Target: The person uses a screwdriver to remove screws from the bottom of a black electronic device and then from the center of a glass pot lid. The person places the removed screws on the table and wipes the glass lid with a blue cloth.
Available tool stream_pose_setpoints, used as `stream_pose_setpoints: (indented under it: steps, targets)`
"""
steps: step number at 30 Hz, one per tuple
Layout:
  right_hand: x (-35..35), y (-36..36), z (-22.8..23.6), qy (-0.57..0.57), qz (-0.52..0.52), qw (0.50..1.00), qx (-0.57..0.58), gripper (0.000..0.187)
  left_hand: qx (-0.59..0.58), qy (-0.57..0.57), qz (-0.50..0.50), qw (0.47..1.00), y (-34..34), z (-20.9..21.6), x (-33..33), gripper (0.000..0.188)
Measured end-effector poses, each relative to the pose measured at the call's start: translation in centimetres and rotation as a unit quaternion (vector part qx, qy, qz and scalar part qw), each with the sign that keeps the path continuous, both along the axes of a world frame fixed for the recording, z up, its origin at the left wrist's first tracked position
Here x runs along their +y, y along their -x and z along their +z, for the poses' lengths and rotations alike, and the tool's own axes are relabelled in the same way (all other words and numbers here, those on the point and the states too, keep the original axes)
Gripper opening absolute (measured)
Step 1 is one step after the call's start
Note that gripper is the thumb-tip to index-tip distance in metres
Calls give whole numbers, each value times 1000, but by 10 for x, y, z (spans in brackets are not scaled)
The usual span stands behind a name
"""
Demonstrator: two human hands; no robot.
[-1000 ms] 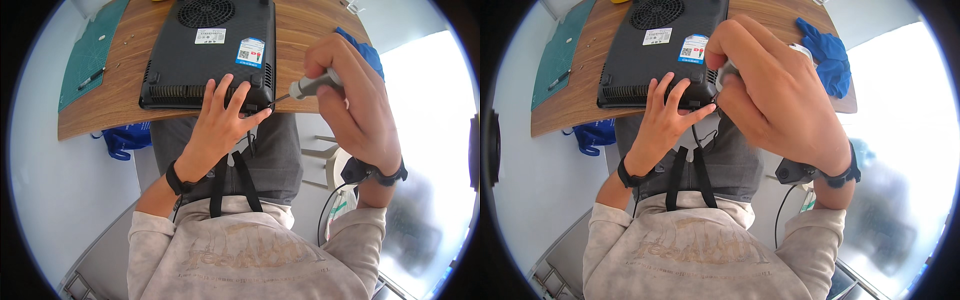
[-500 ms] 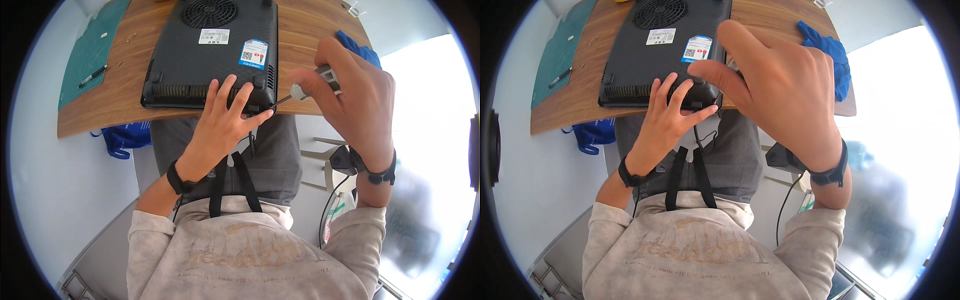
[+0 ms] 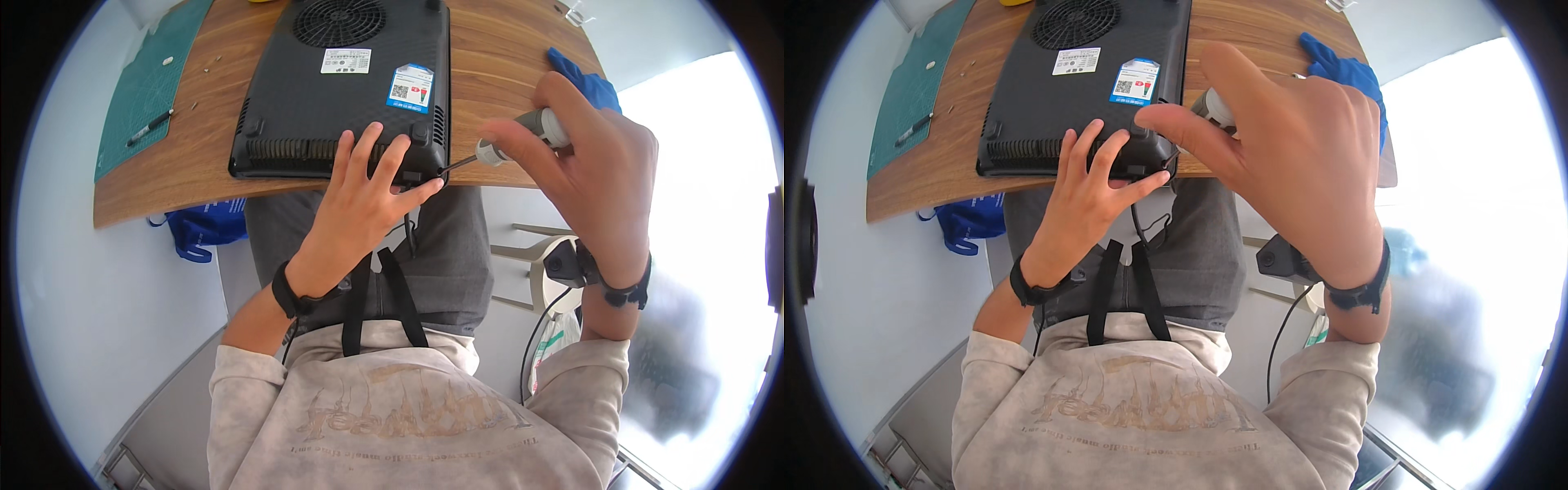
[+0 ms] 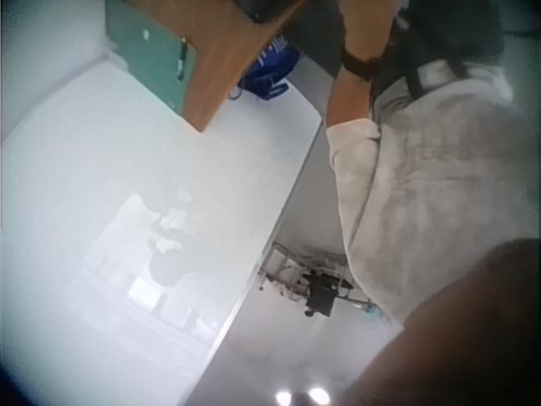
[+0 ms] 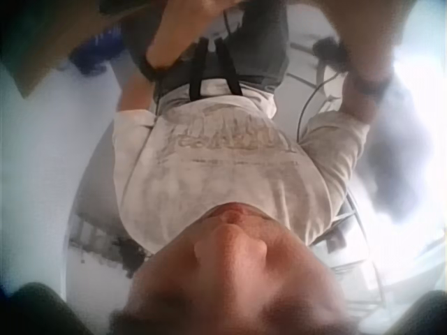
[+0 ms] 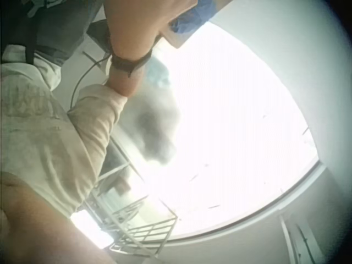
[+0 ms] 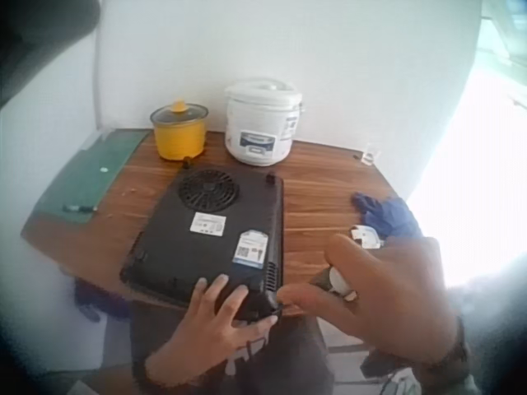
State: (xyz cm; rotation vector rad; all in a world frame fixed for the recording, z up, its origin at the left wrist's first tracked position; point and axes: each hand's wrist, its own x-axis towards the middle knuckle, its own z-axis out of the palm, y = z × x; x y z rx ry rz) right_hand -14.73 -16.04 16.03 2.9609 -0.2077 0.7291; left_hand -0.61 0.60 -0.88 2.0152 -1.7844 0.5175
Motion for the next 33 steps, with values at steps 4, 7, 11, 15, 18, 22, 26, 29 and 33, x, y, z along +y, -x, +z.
stream_pose_setpoints:
  steps: [4, 7, 11, 15, 18, 22, 26, 29, 33]
  targets:
    - [4, -3, 2, -9, 38, 999, -33, 16, -19, 4, 2, 1000, 0, 1, -1, 51]
    - [-4, -8, -6, -37, 127, 987, -91, 10, -20, 10, 4, 1000, 0, 1, -1, 52]
    - [13, -7, -4, -132, 123, 980, -81, 17, -17, 11, 1, 1000, 0, 0, -1, 52]
    - [12, -5, -5, -94, 109, 987, -76, 24, -14, 13, 1, 1000, 1, 1, -2, 52]
    - [3, -3, -8, -60, 114, 990, -52, 30, -14, 13, 1, 1000, 1, 2, -2, 53]
    - [3, -1, -2, -139, 131, 981, -27, 28, -3, 0, -8, 1000, 0, 1, 0, 53]
    - [12, 2, -2, -222, 48, 974, -3, 25, -11, 7, 1, 1000, 1, 1, 0, 52]
    - [7, 2, 1, -99, 44, 994, -21, 26, -10, 8, -4, 1000, 1, 3, -1, 51]
    - [7, 3, 1, -36, 21, 999, 2, 28, 0, 11, -4, 1000, 1, 2, 0, 49]
